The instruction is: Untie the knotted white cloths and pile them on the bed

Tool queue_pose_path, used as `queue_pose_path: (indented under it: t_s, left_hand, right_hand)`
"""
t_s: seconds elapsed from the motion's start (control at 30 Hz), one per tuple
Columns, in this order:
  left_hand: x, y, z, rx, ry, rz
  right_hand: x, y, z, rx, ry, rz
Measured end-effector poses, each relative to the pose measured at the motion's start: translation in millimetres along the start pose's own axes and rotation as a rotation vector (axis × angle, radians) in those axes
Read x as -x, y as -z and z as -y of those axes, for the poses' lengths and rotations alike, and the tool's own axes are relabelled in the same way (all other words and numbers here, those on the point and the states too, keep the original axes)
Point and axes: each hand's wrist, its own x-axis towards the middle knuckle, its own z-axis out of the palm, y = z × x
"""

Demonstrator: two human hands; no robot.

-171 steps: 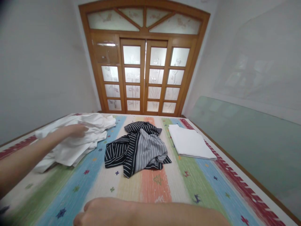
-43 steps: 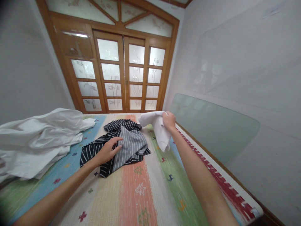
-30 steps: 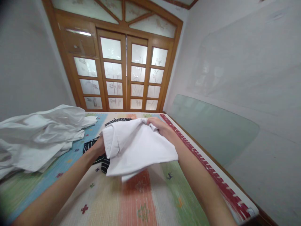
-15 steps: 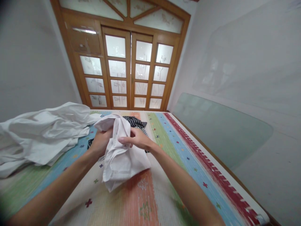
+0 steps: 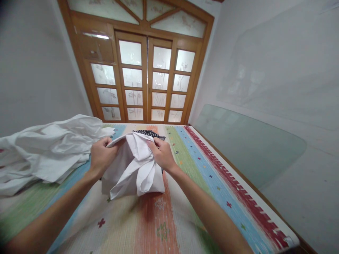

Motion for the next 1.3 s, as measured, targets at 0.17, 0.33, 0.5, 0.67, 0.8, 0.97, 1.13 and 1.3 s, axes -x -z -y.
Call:
queue_pose_path:
  t_s: [0.17,0.33,0.5,0.67,0.8,0.97,1.13,1.3]
  left_hand:
    - [-3.0,1.4,-16.7,0.58,0.355,0.148]
    - [6.4,-1.9,-26.9,0.763,0.42,0.494]
    - [2.6,0.8,-24.9,0.587,0.072,0.575]
    - [-29.5,24.5,-23.9,0.231,-0.18,0.47]
    - [-48.7,44.2,-24.2,0.095,-0.161,0.358]
    - [-51.3,50.7,-32.0,0.129,-0.191,0.319]
    - [-34.3,40.0,-46.1,0.087,-0.374,0.498]
    - [-21.5,34.6,-48.4,0.078,-0.485,0.62]
  right_hand:
    - [3.9,-2.7,5.7,0.067,0.025,-0.12]
    - [11.2,-6.9,11.4,0.084,0.103,0.005]
    - [11.3,3.4,19.0,0.081,0.091,-0.162]
    - [-0.7,55.6,3.2,0.079,0.027,-0.637]
    - [-5.7,112.3,-26.5,0.331,-0.08,-0.776]
    - [-10.6,134.2,-45.3,0.646,-0.121,-0.619]
    - [-6.2,70.1,-13.8,0.194,-0.07,-0.078]
    - [1.7,-0.6,22.6,0.016,-0.042,0.285]
